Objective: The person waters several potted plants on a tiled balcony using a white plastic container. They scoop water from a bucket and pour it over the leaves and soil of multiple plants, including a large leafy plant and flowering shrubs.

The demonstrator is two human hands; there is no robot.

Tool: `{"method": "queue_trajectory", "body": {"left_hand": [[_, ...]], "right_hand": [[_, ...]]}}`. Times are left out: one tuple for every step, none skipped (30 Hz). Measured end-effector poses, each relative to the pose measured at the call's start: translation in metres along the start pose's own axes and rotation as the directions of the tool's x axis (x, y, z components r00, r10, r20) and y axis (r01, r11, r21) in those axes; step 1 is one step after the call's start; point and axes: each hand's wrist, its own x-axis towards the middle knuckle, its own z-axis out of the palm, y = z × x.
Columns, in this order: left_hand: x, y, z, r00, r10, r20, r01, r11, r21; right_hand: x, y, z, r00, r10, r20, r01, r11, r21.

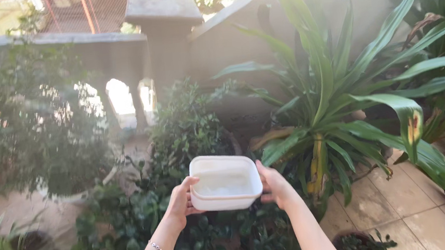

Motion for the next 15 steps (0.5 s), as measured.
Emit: {"method": "queue_trajectory", "body": {"left_hand": [[0.011, 0.015, -0.002, 0.999, -0.015, 0.047, 0.014, 1.000, 0.020], [0.023, 0.030, -0.002, 0.995, -0.031, 0.093, 0.027, 0.999, 0.041], [0.034, 0.043, -0.002, 0.989, -0.054, 0.138, 0.046, 0.997, 0.063], [0.045, 0.057, -0.002, 0.977, -0.054, 0.208, 0.033, 0.994, 0.104], [0.058, 0.072, -0.001, 0.959, -0.057, 0.279, 0.017, 0.989, 0.146], [0.070, 0.087, 0.002, 0.935, -0.063, 0.349, -0.003, 0.983, 0.185], [0.083, 0.102, 0.007, 0.919, -0.080, 0.386, 0.008, 0.983, 0.186], [0.095, 0.116, 0.012, 0.901, -0.098, 0.422, 0.019, 0.982, 0.187], [0.108, 0.129, 0.016, 0.881, -0.118, 0.458, 0.034, 0.981, 0.189], [0.122, 0.142, 0.020, 0.865, -0.148, 0.479, 0.053, 0.977, 0.206], [0.138, 0.155, 0.023, 0.850, -0.177, 0.497, 0.072, 0.972, 0.222], [0.156, 0.168, 0.027, 0.833, -0.205, 0.513, 0.091, 0.967, 0.240], [0.176, 0.180, 0.031, 0.802, -0.165, 0.573, 0.044, 0.975, 0.218], [0.197, 0.192, 0.035, 0.766, -0.124, 0.630, 0.000, 0.981, 0.193], [0.221, 0.207, 0.037, 0.791, -0.099, 0.603, -0.031, 0.979, 0.201]], "right_hand": [[-0.008, -0.008, 0.005, 0.998, 0.035, 0.057, -0.040, 0.994, 0.102], [-0.019, -0.014, 0.008, 0.991, 0.062, 0.118, -0.085, 0.976, 0.200], [-0.028, -0.018, 0.012, 0.980, 0.087, 0.180, -0.138, 0.946, 0.294], [-0.035, -0.022, 0.017, 0.973, 0.019, 0.231, -0.113, 0.907, 0.405], [-0.040, -0.027, 0.023, 0.961, -0.058, 0.269, -0.092, 0.854, 0.512], [-0.042, -0.034, 0.029, 0.945, -0.140, 0.296, -0.075, 0.787, 0.613], [-0.043, -0.045, 0.035, 0.949, -0.186, 0.255, -0.007, 0.794, 0.608], [-0.044, -0.055, 0.039, 0.949, -0.233, 0.214, 0.060, 0.797, 0.600], [-0.045, -0.066, 0.043, 0.946, -0.275, 0.172, 0.125, 0.799, 0.589], [-0.044, -0.080, 0.045, 0.953, -0.278, 0.123, 0.163, 0.810, 0.564], [-0.041, -0.095, 0.045, 0.957, -0.281, 0.078, 0.197, 0.821, 0.536], [-0.038, -0.111, 0.044, 0.958, -0.285, 0.033, 0.230, 0.832, 0.506], [-0.037, -0.128, 0.043, 0.965, -0.259, -0.032, 0.244, 0.851, 0.466], [-0.036, -0.146, 0.041, 0.967, -0.234, -0.097, 0.253, 0.869, 0.424], [-0.032, -0.169, 0.039, 0.962, -0.224, -0.158, 0.269, 0.885, 0.380]]}}
